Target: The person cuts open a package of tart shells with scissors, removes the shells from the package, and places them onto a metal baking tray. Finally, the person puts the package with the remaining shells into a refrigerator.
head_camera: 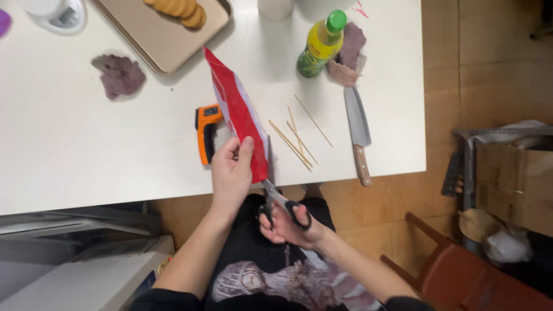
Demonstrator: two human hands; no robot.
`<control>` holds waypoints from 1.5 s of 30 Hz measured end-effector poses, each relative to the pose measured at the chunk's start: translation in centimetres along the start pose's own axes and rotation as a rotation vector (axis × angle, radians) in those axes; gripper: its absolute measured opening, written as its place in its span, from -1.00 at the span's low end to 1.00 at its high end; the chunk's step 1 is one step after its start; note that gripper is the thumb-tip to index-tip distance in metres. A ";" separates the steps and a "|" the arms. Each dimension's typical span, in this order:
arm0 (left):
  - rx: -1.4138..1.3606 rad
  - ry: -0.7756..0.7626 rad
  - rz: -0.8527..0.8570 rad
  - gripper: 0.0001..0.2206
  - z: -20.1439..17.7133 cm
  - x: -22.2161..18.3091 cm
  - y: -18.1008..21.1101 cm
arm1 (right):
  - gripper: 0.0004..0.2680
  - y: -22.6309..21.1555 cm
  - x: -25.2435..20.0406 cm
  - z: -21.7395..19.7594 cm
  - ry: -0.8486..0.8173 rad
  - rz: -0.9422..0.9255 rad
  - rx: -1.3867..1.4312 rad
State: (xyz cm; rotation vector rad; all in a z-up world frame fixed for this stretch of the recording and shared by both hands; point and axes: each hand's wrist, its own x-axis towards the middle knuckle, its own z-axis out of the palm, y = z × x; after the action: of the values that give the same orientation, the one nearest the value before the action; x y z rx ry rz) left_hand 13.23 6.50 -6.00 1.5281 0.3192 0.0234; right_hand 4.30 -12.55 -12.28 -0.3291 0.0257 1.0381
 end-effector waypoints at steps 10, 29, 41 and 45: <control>-0.093 0.004 -0.065 -0.66 -0.5 -1.0 0.6 | -0.41 0.2 0.4 2.0 -0.090 0.022 0.016; -0.102 -0.008 -0.081 -0.70 0.1 -2.0 0.4 | -0.49 0.6 1.2 2.5 0.062 -0.047 0.072; -0.119 -0.002 -0.083 -0.72 -0.3 -1.4 0.2 | -0.45 1.3 3.2 1.1 0.069 -0.096 0.054; -0.064 -0.010 -0.086 -0.71 -0.4 -1.8 0.1 | -0.49 0.3 3.9 1.3 0.046 -0.102 0.165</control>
State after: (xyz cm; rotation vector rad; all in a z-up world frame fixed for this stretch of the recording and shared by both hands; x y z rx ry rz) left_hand 11.46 6.51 -5.59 1.4495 0.3723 -0.0412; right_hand 5.88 -8.80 -11.84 -0.2020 0.1346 0.9209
